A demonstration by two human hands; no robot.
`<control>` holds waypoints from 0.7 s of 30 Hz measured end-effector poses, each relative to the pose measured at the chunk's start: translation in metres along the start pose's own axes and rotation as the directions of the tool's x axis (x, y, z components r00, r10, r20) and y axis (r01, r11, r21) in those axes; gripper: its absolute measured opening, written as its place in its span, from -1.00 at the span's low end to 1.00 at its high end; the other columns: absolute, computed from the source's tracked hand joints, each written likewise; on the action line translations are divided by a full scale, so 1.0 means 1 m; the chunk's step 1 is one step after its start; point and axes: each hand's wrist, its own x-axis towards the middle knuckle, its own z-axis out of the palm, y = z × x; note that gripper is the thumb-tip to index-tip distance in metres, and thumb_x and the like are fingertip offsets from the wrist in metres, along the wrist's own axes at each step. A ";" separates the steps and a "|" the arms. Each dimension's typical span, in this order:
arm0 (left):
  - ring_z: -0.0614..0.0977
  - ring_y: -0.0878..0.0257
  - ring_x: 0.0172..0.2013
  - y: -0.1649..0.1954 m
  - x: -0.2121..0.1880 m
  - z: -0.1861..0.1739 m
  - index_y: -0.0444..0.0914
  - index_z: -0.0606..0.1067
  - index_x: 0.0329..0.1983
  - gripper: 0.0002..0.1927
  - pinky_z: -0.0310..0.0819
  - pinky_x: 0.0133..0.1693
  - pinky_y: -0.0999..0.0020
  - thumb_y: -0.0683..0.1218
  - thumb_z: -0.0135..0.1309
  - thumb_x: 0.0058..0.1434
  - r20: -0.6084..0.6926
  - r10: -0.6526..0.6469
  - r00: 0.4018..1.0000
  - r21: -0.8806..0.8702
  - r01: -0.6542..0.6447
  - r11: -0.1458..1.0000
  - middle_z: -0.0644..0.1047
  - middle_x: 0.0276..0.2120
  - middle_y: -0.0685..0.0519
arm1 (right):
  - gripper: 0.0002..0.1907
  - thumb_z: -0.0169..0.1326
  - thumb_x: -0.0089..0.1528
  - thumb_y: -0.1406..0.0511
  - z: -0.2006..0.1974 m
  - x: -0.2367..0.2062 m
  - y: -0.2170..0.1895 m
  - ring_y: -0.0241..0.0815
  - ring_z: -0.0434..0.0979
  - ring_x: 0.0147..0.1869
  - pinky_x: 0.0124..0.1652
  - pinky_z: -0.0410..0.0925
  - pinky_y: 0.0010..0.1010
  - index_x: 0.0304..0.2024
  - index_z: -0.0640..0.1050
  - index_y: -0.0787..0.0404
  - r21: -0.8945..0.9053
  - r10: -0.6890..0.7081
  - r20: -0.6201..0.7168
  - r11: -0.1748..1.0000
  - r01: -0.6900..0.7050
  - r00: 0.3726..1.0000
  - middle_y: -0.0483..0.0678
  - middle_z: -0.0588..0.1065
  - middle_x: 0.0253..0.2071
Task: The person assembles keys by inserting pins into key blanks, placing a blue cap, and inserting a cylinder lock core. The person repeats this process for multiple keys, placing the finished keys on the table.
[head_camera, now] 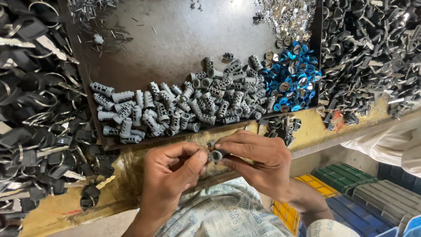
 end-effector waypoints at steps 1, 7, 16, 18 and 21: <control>0.30 0.53 -0.65 0.002 -0.001 0.000 -0.41 0.64 -0.34 -0.83 0.07 -0.63 0.57 -0.16 0.21 0.25 -0.031 -0.001 1.000 0.050 0.002 0.999 0.49 -0.62 0.16 | -0.69 0.35 0.07 0.50 0.001 -0.001 0.002 -0.15 0.71 -0.15 -0.20 0.53 -0.45 -0.12 0.65 0.32 -0.013 0.003 0.002 1.000 -0.003 1.000 0.04 0.65 -0.19; 0.34 0.54 -0.63 0.009 -0.003 0.002 -0.38 0.66 -0.36 -0.86 0.10 -0.61 0.57 -0.17 0.24 0.21 -0.053 -0.032 0.998 0.142 0.039 0.989 0.51 -0.61 0.18 | -0.71 0.36 0.07 0.54 0.012 -0.004 0.011 -0.16 0.67 -0.04 -0.05 0.52 -0.42 -0.17 0.61 0.34 0.232 0.052 -0.095 0.972 -0.029 0.994 0.02 0.63 -0.15; 0.36 0.58 -0.54 0.014 -0.001 0.009 -0.38 0.66 -0.32 -0.90 0.17 -0.51 0.61 -0.21 0.23 0.25 -0.042 0.086 0.995 0.237 -0.074 0.969 0.48 -0.56 0.26 | -0.63 0.37 -0.04 0.56 0.015 -0.002 0.015 -0.24 0.63 -0.14 -0.18 0.46 -0.50 -0.20 0.66 0.25 0.087 0.051 -0.106 0.995 -0.042 0.993 0.01 0.60 -0.17; 0.38 0.58 -0.56 0.016 -0.002 0.009 -0.37 0.67 -0.34 -0.90 0.18 -0.53 0.61 -0.21 0.24 0.24 -0.051 0.097 0.994 0.314 -0.076 0.946 0.50 -0.58 0.26 | -0.65 0.39 -0.03 0.56 0.016 -0.002 0.015 -0.27 0.62 -0.16 -0.22 0.45 -0.53 -0.21 0.65 0.24 0.086 0.049 -0.123 0.996 -0.039 0.991 0.00 0.59 -0.17; 0.39 0.58 -0.58 0.020 -0.002 0.011 -0.36 0.67 -0.37 -0.91 0.18 -0.56 0.61 -0.21 0.24 0.22 -0.064 0.092 0.994 0.361 -0.063 0.930 0.50 -0.60 0.26 | -0.68 0.41 0.01 0.54 0.018 -0.002 0.016 -0.31 0.60 -0.17 -0.23 0.45 -0.55 -0.24 0.60 0.22 0.047 0.010 -0.132 0.999 -0.004 0.991 -0.02 0.58 -0.16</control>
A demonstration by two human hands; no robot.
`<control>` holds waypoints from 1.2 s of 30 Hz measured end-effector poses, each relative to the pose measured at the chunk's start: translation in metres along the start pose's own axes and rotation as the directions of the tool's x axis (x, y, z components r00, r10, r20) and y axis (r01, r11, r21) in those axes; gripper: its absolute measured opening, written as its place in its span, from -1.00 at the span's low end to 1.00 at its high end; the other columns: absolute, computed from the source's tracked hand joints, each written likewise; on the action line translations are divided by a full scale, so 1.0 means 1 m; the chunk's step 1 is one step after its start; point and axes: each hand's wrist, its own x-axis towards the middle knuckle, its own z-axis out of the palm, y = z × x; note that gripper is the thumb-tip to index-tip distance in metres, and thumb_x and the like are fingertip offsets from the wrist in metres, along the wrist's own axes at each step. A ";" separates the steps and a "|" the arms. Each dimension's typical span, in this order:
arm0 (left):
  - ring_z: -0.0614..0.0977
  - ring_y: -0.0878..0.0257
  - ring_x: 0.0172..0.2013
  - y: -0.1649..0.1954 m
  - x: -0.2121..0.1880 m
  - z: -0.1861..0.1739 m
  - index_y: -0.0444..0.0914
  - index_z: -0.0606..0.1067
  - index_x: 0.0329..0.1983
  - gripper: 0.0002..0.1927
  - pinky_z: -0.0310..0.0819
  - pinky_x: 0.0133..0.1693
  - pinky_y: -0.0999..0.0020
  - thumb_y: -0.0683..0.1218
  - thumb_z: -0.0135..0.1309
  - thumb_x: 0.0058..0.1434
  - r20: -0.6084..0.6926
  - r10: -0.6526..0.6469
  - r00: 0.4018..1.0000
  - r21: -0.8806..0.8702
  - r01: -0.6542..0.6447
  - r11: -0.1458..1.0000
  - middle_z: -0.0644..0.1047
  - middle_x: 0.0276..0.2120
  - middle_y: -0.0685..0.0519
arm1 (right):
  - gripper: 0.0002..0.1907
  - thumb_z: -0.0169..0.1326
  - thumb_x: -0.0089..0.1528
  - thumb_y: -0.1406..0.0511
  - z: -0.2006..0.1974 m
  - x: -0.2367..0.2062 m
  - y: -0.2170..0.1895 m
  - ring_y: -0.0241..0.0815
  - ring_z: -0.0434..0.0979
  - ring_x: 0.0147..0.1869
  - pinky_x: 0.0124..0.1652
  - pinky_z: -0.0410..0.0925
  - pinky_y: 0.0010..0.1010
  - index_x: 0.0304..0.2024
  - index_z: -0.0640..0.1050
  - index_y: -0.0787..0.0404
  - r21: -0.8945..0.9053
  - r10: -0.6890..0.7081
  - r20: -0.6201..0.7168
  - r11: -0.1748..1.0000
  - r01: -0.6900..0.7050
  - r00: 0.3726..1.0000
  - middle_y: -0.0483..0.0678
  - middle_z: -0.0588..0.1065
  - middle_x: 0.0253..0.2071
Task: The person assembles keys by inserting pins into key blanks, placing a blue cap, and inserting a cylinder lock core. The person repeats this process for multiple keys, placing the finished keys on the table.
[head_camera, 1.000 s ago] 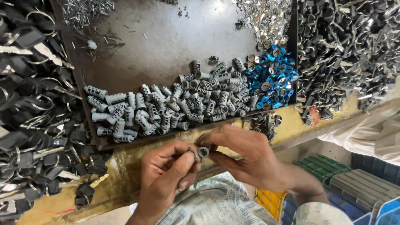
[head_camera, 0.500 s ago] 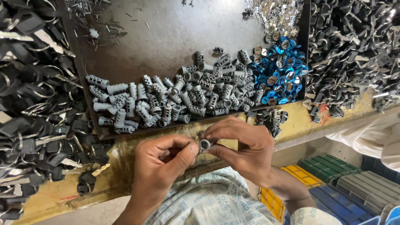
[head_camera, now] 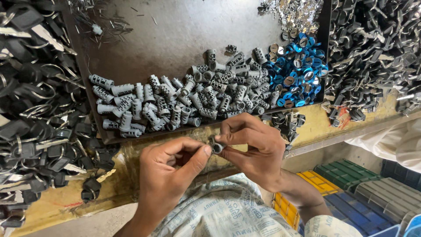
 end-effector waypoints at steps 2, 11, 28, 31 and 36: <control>0.39 0.58 -0.62 0.002 0.001 0.000 -0.34 0.67 -0.38 -0.91 0.17 -0.59 0.59 -0.21 0.24 0.21 -0.004 0.005 1.000 0.024 -0.005 1.000 0.51 -0.63 0.26 | -0.68 0.42 0.03 0.53 0.001 0.000 0.000 -0.32 0.59 -0.17 -0.24 0.45 -0.55 -0.24 0.60 0.21 -0.043 -0.050 -0.008 0.998 0.049 0.999 -0.02 0.57 -0.15; 0.30 0.56 -0.64 0.010 0.000 0.007 -0.32 0.63 -0.40 -0.90 0.07 -0.61 0.54 -0.20 0.24 0.22 -0.071 0.128 0.989 0.187 -0.113 0.976 0.43 -0.66 0.24 | -0.67 0.42 0.02 0.52 -0.003 -0.002 -0.003 -0.31 0.55 -0.22 -0.32 0.40 -0.52 -0.19 0.65 0.23 -0.167 -0.117 -0.005 0.979 0.115 0.993 0.01 0.56 -0.15; 0.60 0.13 -0.33 -0.035 0.001 0.032 -0.31 0.56 -0.16 -0.80 0.50 -0.32 0.34 -0.07 0.18 0.28 -0.009 0.893 0.450 0.630 -0.691 0.354 0.52 -0.28 -0.08 | -0.72 0.35 0.07 0.52 0.037 -0.014 -0.011 -0.18 0.62 -0.23 -0.31 0.53 -0.45 -0.24 0.51 0.41 -0.176 -0.324 -0.345 0.944 0.278 0.881 0.11 0.54 -0.14; 0.70 0.23 -0.27 -0.039 -0.005 0.022 -0.34 0.53 -0.16 -0.93 0.71 -0.24 0.45 -0.21 0.14 0.39 -0.115 0.566 0.816 0.106 -0.557 0.824 0.63 -0.11 -0.18 | -0.67 0.42 0.05 0.46 0.031 -0.011 -0.020 -0.14 0.62 -0.23 -0.33 0.48 -0.45 -0.22 0.55 0.42 -0.274 -0.213 -0.212 0.950 0.151 0.954 0.13 0.54 -0.15; 0.75 0.17 -0.25 -0.060 -0.003 0.011 -0.38 0.55 -0.17 -0.92 0.75 -0.21 0.38 -0.35 0.14 0.30 -0.215 0.341 0.915 -0.134 -0.373 0.918 0.66 -0.27 -0.12 | -0.94 0.17 0.31 0.43 -0.054 0.031 0.002 -0.20 0.66 -0.22 -0.33 0.49 -0.49 -0.18 0.60 0.34 -0.445 -0.181 0.049 0.877 0.183 0.982 0.10 0.61 -0.19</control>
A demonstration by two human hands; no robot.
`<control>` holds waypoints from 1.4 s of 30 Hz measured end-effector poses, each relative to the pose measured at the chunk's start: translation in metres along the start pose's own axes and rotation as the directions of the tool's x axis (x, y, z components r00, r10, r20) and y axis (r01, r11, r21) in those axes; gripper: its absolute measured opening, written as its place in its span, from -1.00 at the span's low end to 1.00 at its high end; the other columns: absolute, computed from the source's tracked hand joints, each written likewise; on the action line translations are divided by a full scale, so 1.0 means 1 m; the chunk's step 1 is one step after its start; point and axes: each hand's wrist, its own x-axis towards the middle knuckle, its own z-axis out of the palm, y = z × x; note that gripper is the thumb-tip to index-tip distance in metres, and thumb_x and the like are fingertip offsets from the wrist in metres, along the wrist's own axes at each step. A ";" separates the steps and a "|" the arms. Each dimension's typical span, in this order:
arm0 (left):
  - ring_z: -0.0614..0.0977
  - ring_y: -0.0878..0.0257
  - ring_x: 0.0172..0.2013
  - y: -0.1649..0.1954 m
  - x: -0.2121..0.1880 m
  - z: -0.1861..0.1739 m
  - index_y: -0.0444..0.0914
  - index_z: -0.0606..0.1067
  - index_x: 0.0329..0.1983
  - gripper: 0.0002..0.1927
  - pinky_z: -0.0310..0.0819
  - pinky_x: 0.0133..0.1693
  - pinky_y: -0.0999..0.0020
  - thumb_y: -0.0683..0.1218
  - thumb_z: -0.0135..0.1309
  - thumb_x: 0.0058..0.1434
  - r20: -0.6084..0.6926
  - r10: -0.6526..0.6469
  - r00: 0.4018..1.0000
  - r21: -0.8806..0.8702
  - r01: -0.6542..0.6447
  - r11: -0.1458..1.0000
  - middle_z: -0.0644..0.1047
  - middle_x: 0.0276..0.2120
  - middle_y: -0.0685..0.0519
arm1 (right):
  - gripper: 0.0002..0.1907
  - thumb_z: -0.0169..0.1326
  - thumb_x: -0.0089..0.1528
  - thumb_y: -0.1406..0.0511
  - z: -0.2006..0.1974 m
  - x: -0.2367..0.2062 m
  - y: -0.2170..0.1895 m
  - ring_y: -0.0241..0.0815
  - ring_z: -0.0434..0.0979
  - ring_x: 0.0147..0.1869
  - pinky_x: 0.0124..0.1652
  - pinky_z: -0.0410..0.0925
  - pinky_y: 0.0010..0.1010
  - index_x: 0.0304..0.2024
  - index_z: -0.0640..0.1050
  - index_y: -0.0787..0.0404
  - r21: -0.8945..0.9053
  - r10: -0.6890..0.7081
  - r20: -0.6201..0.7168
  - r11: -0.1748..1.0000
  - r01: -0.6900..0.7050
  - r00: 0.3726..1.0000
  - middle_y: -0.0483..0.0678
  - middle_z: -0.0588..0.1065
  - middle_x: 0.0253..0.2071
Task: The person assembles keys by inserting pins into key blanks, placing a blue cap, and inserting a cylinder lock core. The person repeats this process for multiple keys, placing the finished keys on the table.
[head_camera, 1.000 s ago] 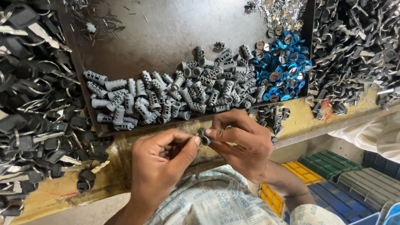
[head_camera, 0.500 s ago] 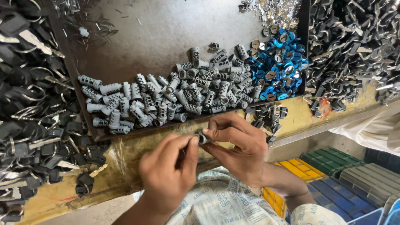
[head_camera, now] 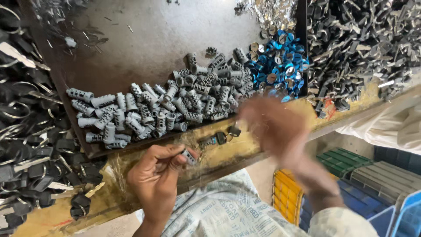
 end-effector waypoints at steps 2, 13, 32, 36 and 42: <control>0.76 0.17 -0.22 -0.005 -0.005 -0.003 -0.39 0.56 -0.16 -0.89 0.75 -0.17 0.38 -0.39 0.12 0.29 -0.022 0.048 0.999 0.051 -0.046 0.998 0.66 -0.28 -0.11 | -0.94 0.26 0.37 0.42 -0.020 0.019 0.041 -0.26 0.50 -0.47 -0.53 0.31 -0.45 -0.22 0.70 0.31 -0.343 0.087 -0.092 0.932 -0.114 0.992 0.06 0.61 -0.38; 0.71 0.22 -0.26 -0.008 -0.003 0.002 -0.49 0.55 -0.10 -0.85 0.69 -0.16 0.41 -0.44 0.11 0.29 -0.054 0.179 0.982 0.154 -0.169 0.973 0.64 -0.26 -0.15 | -0.87 0.35 0.29 0.38 0.003 0.078 0.079 -0.04 0.60 -0.15 -0.21 0.45 -0.24 -0.28 0.65 0.32 -0.627 -0.135 0.058 0.766 0.141 0.989 0.01 0.57 -0.22; 0.78 0.25 -0.30 -0.014 -0.001 0.003 -0.38 0.59 -0.15 -0.91 0.66 -0.23 0.43 -0.34 0.19 0.29 -0.024 0.274 0.961 0.204 -0.263 0.943 0.69 -0.31 -0.12 | -0.92 0.28 0.41 0.47 -0.001 0.103 0.127 -0.17 0.64 -0.20 -0.22 0.50 -0.43 -0.05 0.68 0.29 -0.217 -0.294 0.252 0.911 0.350 0.922 0.03 0.60 -0.20; 0.77 0.23 -0.29 -0.004 0.002 0.009 -0.39 0.59 -0.15 -0.90 0.66 -0.22 0.42 -0.34 0.19 0.29 0.013 0.254 0.967 0.185 -0.252 0.950 0.68 -0.30 -0.12 | -0.97 0.20 0.44 0.53 -0.010 0.085 0.078 -0.21 0.62 -0.25 -0.31 0.50 -0.51 -0.08 0.64 0.38 -0.228 -0.268 0.205 0.922 0.312 0.941 0.05 0.59 -0.19; 0.70 0.27 -0.35 0.015 0.003 0.020 -0.42 0.60 -0.11 -0.83 0.64 -0.32 0.49 -0.36 0.23 0.23 0.055 0.252 0.966 0.231 -0.258 0.938 0.66 -0.33 -0.09 | -0.81 0.31 0.13 0.49 0.007 -0.007 -0.024 -0.27 0.48 -0.45 -0.53 0.28 -0.46 -0.20 0.61 0.36 0.084 -0.215 0.143 0.975 0.205 0.966 -0.05 0.52 -0.41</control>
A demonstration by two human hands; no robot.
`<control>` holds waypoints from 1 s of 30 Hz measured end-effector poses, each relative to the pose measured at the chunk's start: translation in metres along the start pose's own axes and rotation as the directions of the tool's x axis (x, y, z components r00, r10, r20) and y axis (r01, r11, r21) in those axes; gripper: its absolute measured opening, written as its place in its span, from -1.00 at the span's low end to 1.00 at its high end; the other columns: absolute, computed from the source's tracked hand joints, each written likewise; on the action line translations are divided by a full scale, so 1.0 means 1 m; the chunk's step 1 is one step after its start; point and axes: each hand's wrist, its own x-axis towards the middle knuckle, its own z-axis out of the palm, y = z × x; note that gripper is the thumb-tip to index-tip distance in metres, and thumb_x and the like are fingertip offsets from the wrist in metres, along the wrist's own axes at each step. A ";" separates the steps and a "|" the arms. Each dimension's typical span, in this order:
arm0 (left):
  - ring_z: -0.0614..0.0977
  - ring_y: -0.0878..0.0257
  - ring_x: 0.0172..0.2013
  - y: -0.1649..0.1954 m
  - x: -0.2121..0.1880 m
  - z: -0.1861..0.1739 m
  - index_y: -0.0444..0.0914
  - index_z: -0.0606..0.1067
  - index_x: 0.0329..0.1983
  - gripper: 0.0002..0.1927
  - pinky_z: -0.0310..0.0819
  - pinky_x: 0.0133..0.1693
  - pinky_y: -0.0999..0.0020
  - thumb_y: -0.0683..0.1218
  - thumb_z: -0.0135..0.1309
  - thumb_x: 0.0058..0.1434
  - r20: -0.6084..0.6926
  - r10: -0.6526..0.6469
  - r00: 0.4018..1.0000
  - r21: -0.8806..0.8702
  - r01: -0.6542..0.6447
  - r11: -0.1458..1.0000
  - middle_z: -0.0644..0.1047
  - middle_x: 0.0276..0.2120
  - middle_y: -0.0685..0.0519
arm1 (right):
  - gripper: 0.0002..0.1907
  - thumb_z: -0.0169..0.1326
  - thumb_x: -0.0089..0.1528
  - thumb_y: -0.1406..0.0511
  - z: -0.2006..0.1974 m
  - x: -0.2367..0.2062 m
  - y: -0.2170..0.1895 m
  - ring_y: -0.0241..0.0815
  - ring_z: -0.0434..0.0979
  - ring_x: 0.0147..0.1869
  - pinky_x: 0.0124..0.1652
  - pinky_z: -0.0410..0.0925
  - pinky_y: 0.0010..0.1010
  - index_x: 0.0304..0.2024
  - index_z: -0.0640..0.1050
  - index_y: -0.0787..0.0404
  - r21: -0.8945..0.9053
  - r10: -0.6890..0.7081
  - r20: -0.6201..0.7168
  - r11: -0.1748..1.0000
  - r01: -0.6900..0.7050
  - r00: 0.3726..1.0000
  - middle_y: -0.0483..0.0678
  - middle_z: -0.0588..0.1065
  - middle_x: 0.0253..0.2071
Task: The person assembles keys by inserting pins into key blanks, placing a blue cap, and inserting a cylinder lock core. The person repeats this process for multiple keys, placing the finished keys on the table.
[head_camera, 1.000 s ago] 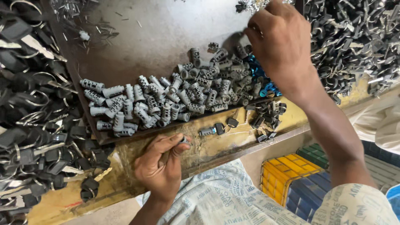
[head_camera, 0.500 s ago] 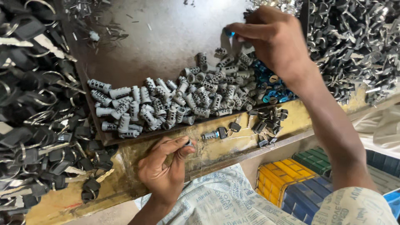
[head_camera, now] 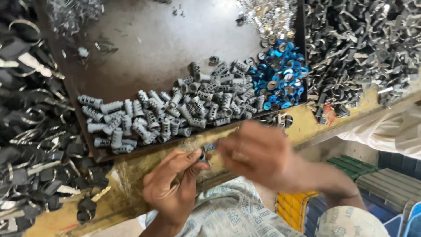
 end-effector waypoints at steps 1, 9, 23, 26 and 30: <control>0.69 0.28 -0.37 0.002 -0.001 0.000 -0.42 0.60 -0.11 -0.83 0.62 -0.33 0.50 -0.36 0.23 0.22 0.004 0.013 1.000 0.041 -0.013 0.999 0.65 -0.34 -0.09 | -0.79 0.37 0.13 0.51 0.010 -0.004 -0.005 -0.32 0.42 -0.54 -0.63 0.19 -0.47 -0.20 0.64 0.40 0.052 -0.030 -0.051 0.998 0.032 0.998 -0.08 0.50 -0.48; 0.69 0.35 -0.42 -0.004 0.002 -0.026 -0.36 0.59 -0.37 -0.84 0.61 -0.39 0.51 -0.31 0.38 0.07 0.272 -0.264 0.925 -0.204 0.324 0.924 0.68 -0.43 -0.04 | -0.74 0.31 0.24 0.42 0.019 -0.017 -0.006 -0.22 0.49 -0.40 -0.46 0.30 -0.34 -0.04 0.60 0.40 0.333 -0.068 -0.013 0.940 0.069 0.998 -0.03 0.53 -0.35; 0.63 0.34 -0.43 0.000 -0.004 -0.029 -0.48 0.65 -0.17 -0.73 0.55 -0.36 0.48 -0.19 0.30 0.12 0.507 -0.611 0.608 -0.246 0.781 0.574 0.67 -0.41 -0.02 | -0.65 0.35 0.26 0.47 0.067 -0.052 -0.004 -0.32 0.43 -0.48 -0.56 0.27 -0.45 -0.03 0.54 0.65 -0.030 -0.404 -0.262 0.911 0.411 0.876 -0.04 0.47 -0.37; 0.57 0.35 -0.42 0.007 -0.024 0.000 -0.49 0.66 -0.17 -0.75 0.44 -0.34 0.50 -0.15 0.24 0.25 0.233 -0.594 0.770 -0.498 0.619 0.607 0.63 -0.39 -0.01 | -0.68 0.31 0.15 0.52 0.065 -0.035 0.000 -0.36 0.40 -0.51 -0.58 0.25 -0.47 -0.08 0.58 0.63 -0.191 -0.477 -0.286 0.878 0.439 0.831 -0.09 0.44 -0.43; 0.52 0.41 -0.48 -0.001 -0.040 -0.006 -0.41 0.66 -0.15 -0.77 0.33 -0.45 0.57 -0.14 0.21 0.25 -0.091 -0.397 0.913 -0.093 0.389 0.916 0.64 -0.39 0.04 | -0.53 0.22 0.17 0.38 0.031 -0.027 0.000 -0.13 0.53 -0.22 -0.33 0.40 -0.34 0.11 0.52 0.47 -0.077 -0.347 -0.030 0.936 0.344 0.937 0.01 0.52 -0.20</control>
